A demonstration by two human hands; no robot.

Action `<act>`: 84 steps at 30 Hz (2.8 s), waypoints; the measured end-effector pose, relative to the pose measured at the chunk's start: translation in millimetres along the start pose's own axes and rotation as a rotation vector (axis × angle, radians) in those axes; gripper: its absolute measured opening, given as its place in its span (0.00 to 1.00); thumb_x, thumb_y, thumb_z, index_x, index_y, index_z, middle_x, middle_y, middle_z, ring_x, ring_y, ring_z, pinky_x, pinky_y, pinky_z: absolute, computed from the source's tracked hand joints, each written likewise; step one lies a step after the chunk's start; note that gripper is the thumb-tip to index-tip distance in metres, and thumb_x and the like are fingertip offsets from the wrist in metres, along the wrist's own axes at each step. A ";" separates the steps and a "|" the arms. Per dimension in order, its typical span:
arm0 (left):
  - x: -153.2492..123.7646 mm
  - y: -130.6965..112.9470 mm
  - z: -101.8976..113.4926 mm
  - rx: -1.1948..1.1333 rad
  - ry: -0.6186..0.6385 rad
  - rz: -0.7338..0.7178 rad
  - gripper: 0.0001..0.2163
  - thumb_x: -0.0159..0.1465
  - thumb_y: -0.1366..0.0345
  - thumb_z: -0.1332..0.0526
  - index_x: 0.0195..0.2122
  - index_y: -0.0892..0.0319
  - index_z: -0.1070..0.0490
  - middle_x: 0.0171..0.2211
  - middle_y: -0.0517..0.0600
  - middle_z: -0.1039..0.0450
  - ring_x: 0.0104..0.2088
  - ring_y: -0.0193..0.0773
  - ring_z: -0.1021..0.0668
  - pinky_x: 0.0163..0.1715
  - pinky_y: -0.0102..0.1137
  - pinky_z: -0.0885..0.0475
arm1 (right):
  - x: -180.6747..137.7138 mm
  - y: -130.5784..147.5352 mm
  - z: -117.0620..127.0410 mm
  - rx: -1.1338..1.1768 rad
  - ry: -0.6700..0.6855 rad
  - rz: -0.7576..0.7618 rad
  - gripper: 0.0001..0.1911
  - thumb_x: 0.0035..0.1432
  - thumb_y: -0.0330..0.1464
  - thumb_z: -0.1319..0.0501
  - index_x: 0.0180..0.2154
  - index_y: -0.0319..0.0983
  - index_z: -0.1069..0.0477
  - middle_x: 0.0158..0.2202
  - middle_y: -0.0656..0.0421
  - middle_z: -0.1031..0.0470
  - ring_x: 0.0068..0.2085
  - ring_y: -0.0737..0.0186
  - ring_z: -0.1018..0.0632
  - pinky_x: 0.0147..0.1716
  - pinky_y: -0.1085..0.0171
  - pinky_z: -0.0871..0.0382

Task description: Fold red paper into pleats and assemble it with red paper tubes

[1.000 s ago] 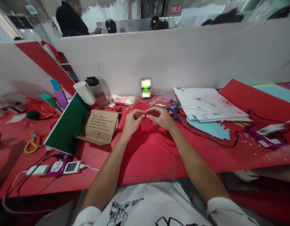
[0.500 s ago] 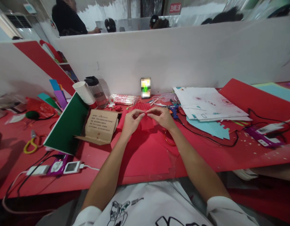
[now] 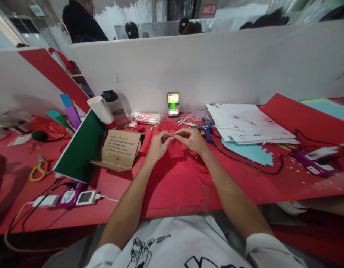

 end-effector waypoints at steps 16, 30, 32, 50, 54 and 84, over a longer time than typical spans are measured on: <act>-1.2 12.0 2.8 0.053 -0.014 0.068 0.07 0.62 0.62 0.35 0.32 0.60 0.23 0.27 0.47 0.24 0.28 0.34 0.26 0.32 0.29 0.33 | -0.9 -1.9 -6.0 -0.263 0.017 -0.007 0.06 0.61 0.33 0.38 0.34 0.40 0.22 0.34 0.57 0.17 0.36 0.58 0.19 0.39 0.61 0.30; -0.8 7.3 0.1 0.045 0.013 0.062 0.06 0.65 0.64 0.39 0.35 0.60 0.25 0.31 0.49 0.22 0.31 0.36 0.24 0.34 0.30 0.31 | 1.5 -15.8 -4.5 -0.100 0.049 -0.135 0.09 0.58 0.38 0.39 0.32 0.38 0.26 0.32 0.56 0.20 0.34 0.59 0.22 0.37 0.61 0.31; -1.1 6.7 -1.3 0.051 0.026 0.061 0.06 0.66 0.64 0.41 0.35 0.60 0.27 0.31 0.48 0.24 0.30 0.34 0.26 0.32 0.29 0.33 | 2.2 -16.5 -4.9 -0.050 0.054 -0.130 0.11 0.59 0.40 0.38 0.33 0.38 0.25 0.34 0.56 0.20 0.35 0.60 0.23 0.37 0.61 0.31; 0.2 0.9 7.5 0.065 -0.059 -0.016 0.09 0.62 0.62 0.34 0.42 0.59 0.20 0.26 0.46 0.29 0.28 0.33 0.28 0.30 0.28 0.34 | 2.1 -7.0 -3.5 0.219 0.018 -0.158 0.16 0.53 0.43 0.30 0.38 0.39 0.21 0.34 0.58 0.20 0.34 0.63 0.23 0.36 0.63 0.28; -0.5 5.1 6.6 0.116 -0.045 0.008 0.11 0.64 0.59 0.34 0.43 0.59 0.20 0.25 0.46 0.27 0.26 0.33 0.28 0.29 0.28 0.35 | 1.8 0.0 -1.0 0.107 0.037 -0.059 0.16 0.56 0.41 0.31 0.43 0.39 0.21 0.41 0.54 0.18 0.41 0.58 0.19 0.43 0.60 0.26; -0.8 -3.4 3.6 -0.086 0.014 0.045 0.13 0.65 0.57 0.38 0.33 0.61 0.21 0.26 0.48 0.24 0.28 0.35 0.26 0.30 0.29 0.32 | 0.1 12.8 7.5 -0.085 0.006 0.033 0.11 0.60 0.41 0.35 0.38 0.41 0.19 0.38 0.56 0.17 0.40 0.57 0.19 0.44 0.59 0.26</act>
Point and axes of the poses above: each hand's wrist, its own x-axis towards the middle knuckle, its own z-axis out of the back of the hand, y = z × x, the point moved 6 cm from there along x, towards the middle knuckle
